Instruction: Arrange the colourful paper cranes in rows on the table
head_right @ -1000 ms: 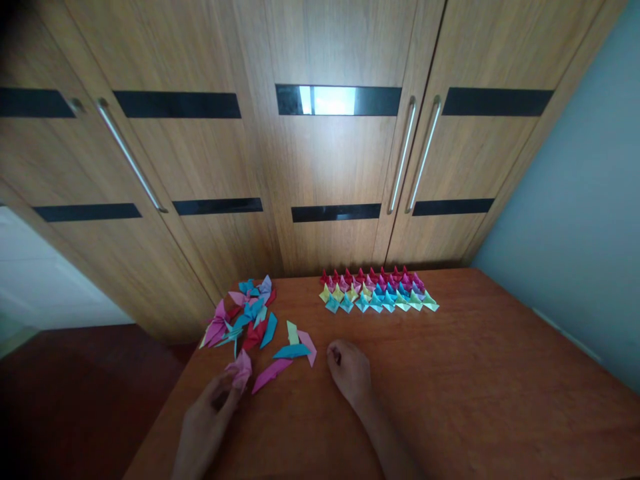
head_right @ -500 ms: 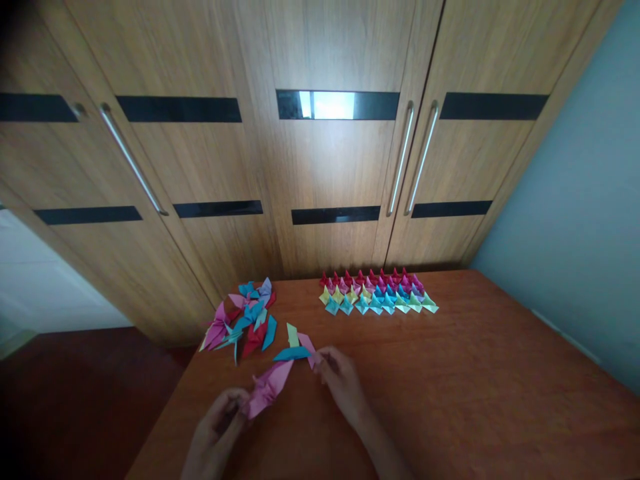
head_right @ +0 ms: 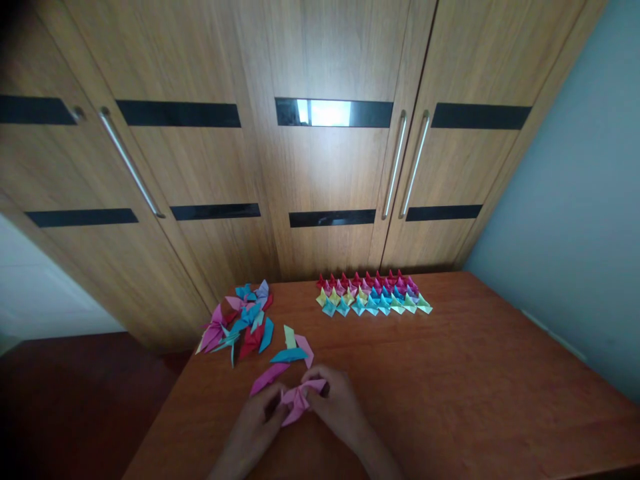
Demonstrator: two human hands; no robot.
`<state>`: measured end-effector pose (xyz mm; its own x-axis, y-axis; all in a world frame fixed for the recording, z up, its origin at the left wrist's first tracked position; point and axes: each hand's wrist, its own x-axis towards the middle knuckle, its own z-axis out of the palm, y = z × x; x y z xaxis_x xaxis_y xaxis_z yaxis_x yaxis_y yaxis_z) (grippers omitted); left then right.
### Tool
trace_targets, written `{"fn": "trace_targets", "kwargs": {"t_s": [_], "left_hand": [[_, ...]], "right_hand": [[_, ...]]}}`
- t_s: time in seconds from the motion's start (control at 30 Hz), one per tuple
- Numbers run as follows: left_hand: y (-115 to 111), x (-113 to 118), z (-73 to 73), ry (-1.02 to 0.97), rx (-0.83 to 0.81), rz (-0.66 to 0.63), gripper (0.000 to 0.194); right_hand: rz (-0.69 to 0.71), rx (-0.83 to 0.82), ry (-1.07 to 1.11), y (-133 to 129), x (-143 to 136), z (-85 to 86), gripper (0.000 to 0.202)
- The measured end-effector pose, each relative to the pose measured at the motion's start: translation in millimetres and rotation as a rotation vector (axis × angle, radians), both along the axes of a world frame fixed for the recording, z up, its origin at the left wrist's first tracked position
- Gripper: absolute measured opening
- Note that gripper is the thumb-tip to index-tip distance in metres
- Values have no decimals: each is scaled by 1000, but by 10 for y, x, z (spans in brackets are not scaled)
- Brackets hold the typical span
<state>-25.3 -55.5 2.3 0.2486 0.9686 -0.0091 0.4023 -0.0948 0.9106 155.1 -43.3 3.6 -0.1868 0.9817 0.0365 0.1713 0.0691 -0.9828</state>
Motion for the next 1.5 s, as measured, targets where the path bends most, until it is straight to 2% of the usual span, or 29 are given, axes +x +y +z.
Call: {"fn": "trace_targets", "kwargs": {"t_s": [0.07,0.2,0.3,0.4,0.53,0.63,0.77,0.9,0.97,1.03,1.17,1.3,1.5], "left_hand": [[18,17,12,-23,2,-32,18],[26,23,56,-304,-160,-105,28],[1,37,54,-549,-328,-40,30],[-20,78,15,-735,-411,44,28],[18,109,-19,-762,-426,53,29],[99,86,-2,-642,-366,3,33],[245,52,40,-444,-267,-54,33],[395,82,55,-333,-205,-37,35],[448,116,50,-312,-176,-39,36],[476,147,39,-311,-150,-55,36],[471,169,8,-312,-147,-81,38],[457,114,-42,-322,-194,-18,37],[474,-1,-106,-339,-156,108,36]], "right_hand": [[3,-33,52,3,19,3,8],[6,-227,357,1,78,-61,18],[-33,-326,636,-18,111,-127,22],[-87,-372,739,-31,118,-186,26],[-146,-350,747,-16,116,-238,29],[-157,-314,723,31,154,-259,26],[-248,-213,464,129,281,-272,26],[-405,24,122,146,353,-202,30],[-390,119,-42,104,313,-142,30],[-314,185,-206,56,234,-103,27],[-270,301,-500,38,102,-143,24],[-310,349,-717,158,133,-195,26],[-400,269,-1011,533,298,-154,23]]}}
